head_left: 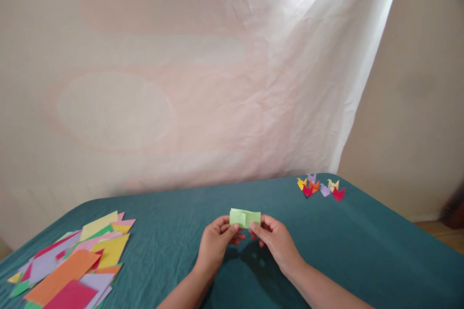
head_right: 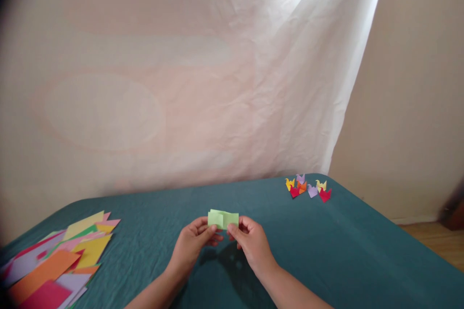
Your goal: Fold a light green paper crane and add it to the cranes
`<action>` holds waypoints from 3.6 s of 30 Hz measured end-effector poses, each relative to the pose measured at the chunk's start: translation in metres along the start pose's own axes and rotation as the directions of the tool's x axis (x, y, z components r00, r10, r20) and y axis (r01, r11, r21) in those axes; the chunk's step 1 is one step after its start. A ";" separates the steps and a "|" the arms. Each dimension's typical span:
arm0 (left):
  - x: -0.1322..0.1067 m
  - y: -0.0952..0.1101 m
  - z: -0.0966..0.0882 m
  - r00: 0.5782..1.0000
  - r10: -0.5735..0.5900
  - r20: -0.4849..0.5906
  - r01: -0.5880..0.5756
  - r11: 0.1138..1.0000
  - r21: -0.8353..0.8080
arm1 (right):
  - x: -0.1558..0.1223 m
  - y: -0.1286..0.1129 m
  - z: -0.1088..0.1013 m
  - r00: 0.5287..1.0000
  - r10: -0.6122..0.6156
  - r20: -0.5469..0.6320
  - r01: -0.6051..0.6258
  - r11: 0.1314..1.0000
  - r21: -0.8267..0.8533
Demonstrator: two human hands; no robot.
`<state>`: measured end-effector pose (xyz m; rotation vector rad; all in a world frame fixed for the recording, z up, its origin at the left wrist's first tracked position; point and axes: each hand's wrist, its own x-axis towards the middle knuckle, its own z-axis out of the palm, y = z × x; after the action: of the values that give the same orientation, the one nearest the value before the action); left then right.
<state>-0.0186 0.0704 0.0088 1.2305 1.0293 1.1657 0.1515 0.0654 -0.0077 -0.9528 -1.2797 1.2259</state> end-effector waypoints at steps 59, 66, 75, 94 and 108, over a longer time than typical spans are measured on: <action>-0.009 -0.004 0.014 0.992 -0.093 0.086 0.100 0.992 -0.082 | -0.015 -0.019 0.009 0.968 -0.248 -0.034 0.225 0.922 -0.314; -0.013 -0.002 0.019 0.994 -0.066 0.082 0.074 0.993 -0.091 | -0.011 -0.011 0.007 0.973 -0.139 -0.185 0.086 0.959 -0.271; -0.014 0.004 0.021 0.996 -0.064 0.055 0.067 0.995 -0.068 | -0.016 -0.019 0.010 0.978 -0.201 -0.054 0.175 0.936 -0.304; -0.016 0.000 0.021 0.998 0.043 0.037 -0.043 0.999 0.003 | -0.015 -0.016 0.009 0.988 -0.111 -0.107 0.083 0.969 -0.233; -0.020 0.004 0.021 0.999 0.040 0.030 -0.040 0.999 -0.026 | -0.015 -0.015 0.010 0.965 -0.155 -0.212 0.095 0.959 -0.267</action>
<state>-0.0013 0.0474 0.0133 1.2503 0.9683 1.1837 0.1454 0.0472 0.0056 -1.1439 -1.3085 0.8366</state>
